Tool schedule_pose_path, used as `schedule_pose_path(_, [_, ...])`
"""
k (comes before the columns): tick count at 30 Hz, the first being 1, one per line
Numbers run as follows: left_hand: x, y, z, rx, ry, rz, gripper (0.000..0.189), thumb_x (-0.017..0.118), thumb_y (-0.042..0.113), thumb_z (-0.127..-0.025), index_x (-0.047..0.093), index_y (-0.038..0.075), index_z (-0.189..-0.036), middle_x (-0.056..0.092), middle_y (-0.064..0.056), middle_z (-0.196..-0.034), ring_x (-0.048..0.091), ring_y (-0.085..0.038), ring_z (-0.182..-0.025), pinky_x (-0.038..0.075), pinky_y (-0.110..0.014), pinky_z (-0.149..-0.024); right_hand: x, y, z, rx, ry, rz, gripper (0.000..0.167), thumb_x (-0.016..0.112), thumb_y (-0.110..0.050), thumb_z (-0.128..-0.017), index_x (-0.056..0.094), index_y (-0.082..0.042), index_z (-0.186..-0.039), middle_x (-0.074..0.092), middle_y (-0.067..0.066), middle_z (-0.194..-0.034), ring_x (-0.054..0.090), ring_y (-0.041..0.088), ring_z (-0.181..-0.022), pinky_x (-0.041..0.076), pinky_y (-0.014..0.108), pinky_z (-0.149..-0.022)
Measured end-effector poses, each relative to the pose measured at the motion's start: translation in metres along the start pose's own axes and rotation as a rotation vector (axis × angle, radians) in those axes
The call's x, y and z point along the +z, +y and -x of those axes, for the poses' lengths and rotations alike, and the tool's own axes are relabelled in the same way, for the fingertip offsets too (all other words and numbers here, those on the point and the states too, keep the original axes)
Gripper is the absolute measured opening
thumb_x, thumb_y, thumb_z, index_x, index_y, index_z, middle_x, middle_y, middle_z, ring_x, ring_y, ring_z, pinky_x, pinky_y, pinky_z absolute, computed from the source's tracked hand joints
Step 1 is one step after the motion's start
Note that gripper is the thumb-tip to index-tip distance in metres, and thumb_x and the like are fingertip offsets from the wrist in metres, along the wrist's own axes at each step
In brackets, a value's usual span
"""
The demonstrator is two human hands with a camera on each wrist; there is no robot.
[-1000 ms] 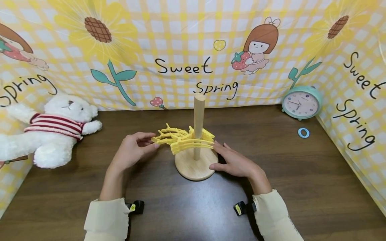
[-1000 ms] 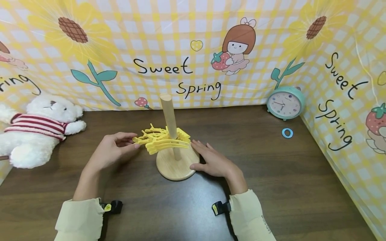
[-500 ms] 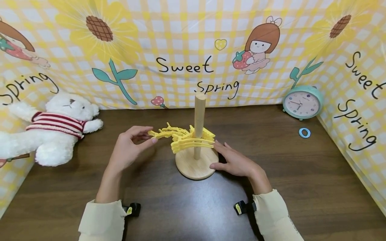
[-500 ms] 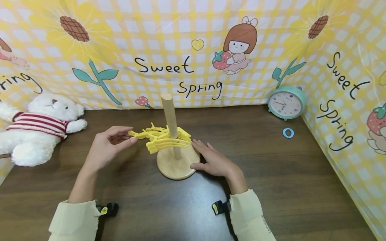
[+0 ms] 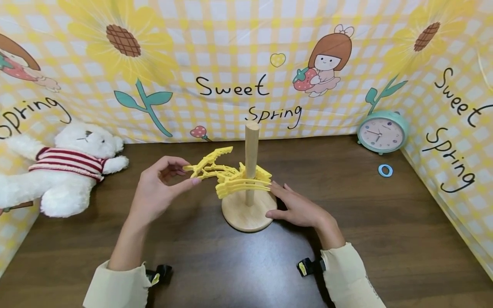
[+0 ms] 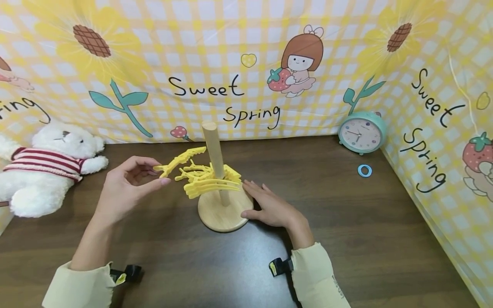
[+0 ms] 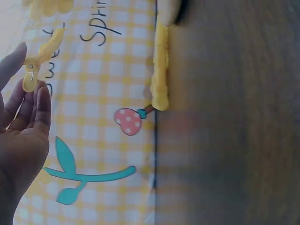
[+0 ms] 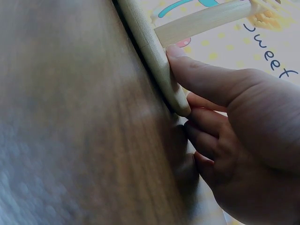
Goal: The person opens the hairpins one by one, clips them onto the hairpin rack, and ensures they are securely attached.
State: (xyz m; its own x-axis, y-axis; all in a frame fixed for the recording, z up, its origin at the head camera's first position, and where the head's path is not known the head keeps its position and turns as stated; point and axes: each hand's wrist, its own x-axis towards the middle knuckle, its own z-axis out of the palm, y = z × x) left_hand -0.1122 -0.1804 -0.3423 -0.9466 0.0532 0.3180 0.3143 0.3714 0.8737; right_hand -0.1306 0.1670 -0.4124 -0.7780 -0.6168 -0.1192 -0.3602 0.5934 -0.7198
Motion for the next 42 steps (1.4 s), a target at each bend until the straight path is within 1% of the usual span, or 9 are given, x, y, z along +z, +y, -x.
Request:
schedule_pose_path(5, [-0.005, 0.009, 0.003, 0.094, 0.056, 0.044, 0.034, 0.083, -0.003, -0.081, 0.071, -0.001, -0.114, 0.068, -0.008, -0.103, 0.065, -0.017, -0.093, 0.054, -0.019, -0.083, 0.000, -0.001, 0.000, -0.005, -0.009, 0.001, 0.076, 0.070, -0.035, -0.097, 0.031, -0.019, -0.161, 0.021, 0.007, -0.166, 0.013, 0.025, -0.154, 0.004, 0.048, -0.124])
schedule_pose_path(7, [-0.007, 0.013, 0.004, 0.144, 0.084, 0.092, 0.033, 0.080, -0.009, -0.081, 0.072, -0.005, -0.113, 0.068, -0.010, -0.103, 0.065, -0.019, -0.092, 0.054, -0.020, -0.083, -0.001, -0.002, -0.001, -0.009, -0.008, -0.004, 0.076, 0.070, -0.035, -0.097, 0.031, -0.019, -0.161, 0.020, 0.007, -0.166, 0.012, 0.025, -0.154, 0.004, 0.048, -0.124])
schedule_pose_path(11, [-0.008, 0.018, 0.009, 0.236, 0.122, 0.125, 0.032, 0.075, -0.017, -0.079, 0.073, -0.009, -0.110, 0.068, -0.014, -0.102, 0.064, -0.021, -0.092, 0.053, -0.021, -0.083, -0.004, -0.003, -0.002, -0.021, -0.004, -0.003, 0.077, 0.070, -0.034, -0.097, 0.030, -0.019, -0.161, 0.020, 0.008, -0.166, 0.013, 0.026, -0.154, 0.004, 0.049, -0.124])
schedule_pose_path(15, [-0.007, 0.021, 0.011, 0.285, 0.128, 0.103, 0.027, 0.074, -0.018, -0.080, 0.075, -0.008, -0.105, 0.069, -0.012, -0.098, 0.062, -0.018, -0.090, 0.051, -0.018, -0.076, -0.004, -0.003, -0.002, -0.020, -0.006, 0.009, 0.077, 0.071, -0.033, -0.097, 0.030, -0.017, -0.161, 0.020, 0.009, -0.166, 0.014, 0.026, -0.154, 0.004, 0.048, -0.124])
schedule_pose_path(21, [-0.006, 0.024, 0.011, 0.371, 0.095, 0.236, 0.025, 0.069, -0.023, -0.078, 0.073, -0.016, -0.102, 0.068, -0.016, -0.099, 0.062, -0.023, -0.093, 0.054, -0.018, -0.077, -0.005, -0.004, -0.001, -0.011, -0.010, 0.013, 0.077, 0.071, -0.034, -0.097, 0.032, -0.016, -0.160, 0.021, 0.010, -0.166, 0.014, 0.026, -0.154, 0.004, 0.048, -0.124])
schedule_pose_path(26, [-0.003, 0.030, 0.009, 0.451, 0.079, 0.168, 0.024, 0.073, -0.021, -0.078, 0.074, -0.014, -0.102, 0.068, -0.015, -0.097, 0.063, -0.022, -0.091, 0.052, -0.018, -0.074, -0.005, -0.004, 0.000, 0.000, -0.006, 0.014, 0.077, 0.071, -0.035, -0.096, 0.033, -0.015, -0.160, 0.021, 0.011, -0.166, 0.014, 0.026, -0.154, 0.005, 0.049, -0.124])
schedule_pose_path(31, [0.003, 0.037, 0.006, 0.480, 0.041, 0.109, 0.030, 0.075, -0.022, -0.075, 0.076, -0.009, -0.101, 0.068, -0.014, -0.094, 0.063, -0.019, -0.088, 0.051, -0.021, -0.075, -0.005, -0.002, 0.000, 0.029, -0.001, 0.018, 0.077, 0.071, -0.037, -0.097, 0.032, -0.018, -0.160, 0.021, 0.009, -0.166, 0.012, 0.024, -0.154, 0.006, 0.048, -0.124])
schedule_pose_path(35, [0.009, 0.040, 0.004, 0.490, 0.001, 0.083, 0.034, 0.075, -0.023, -0.073, 0.077, -0.005, -0.102, 0.069, -0.013, -0.094, 0.064, -0.019, -0.088, 0.052, -0.022, -0.079, -0.005, -0.001, 0.000, 0.016, 0.001, 0.019, 0.077, 0.071, -0.036, -0.097, 0.031, -0.017, -0.160, 0.021, 0.010, -0.166, 0.014, 0.024, -0.154, 0.005, 0.048, -0.124])
schedule_pose_path(42, [0.020, 0.038, 0.002, 0.493, -0.054, 0.052, 0.033, 0.078, -0.022, -0.073, 0.078, -0.005, -0.101, 0.068, -0.012, -0.090, 0.064, -0.015, -0.087, 0.052, -0.021, -0.078, -0.002, 0.000, -0.002, -0.017, -0.010, 0.021, 0.080, 0.071, -0.035, -0.097, 0.028, -0.015, -0.161, 0.019, 0.012, -0.166, 0.015, 0.027, -0.154, 0.004, 0.049, -0.124])
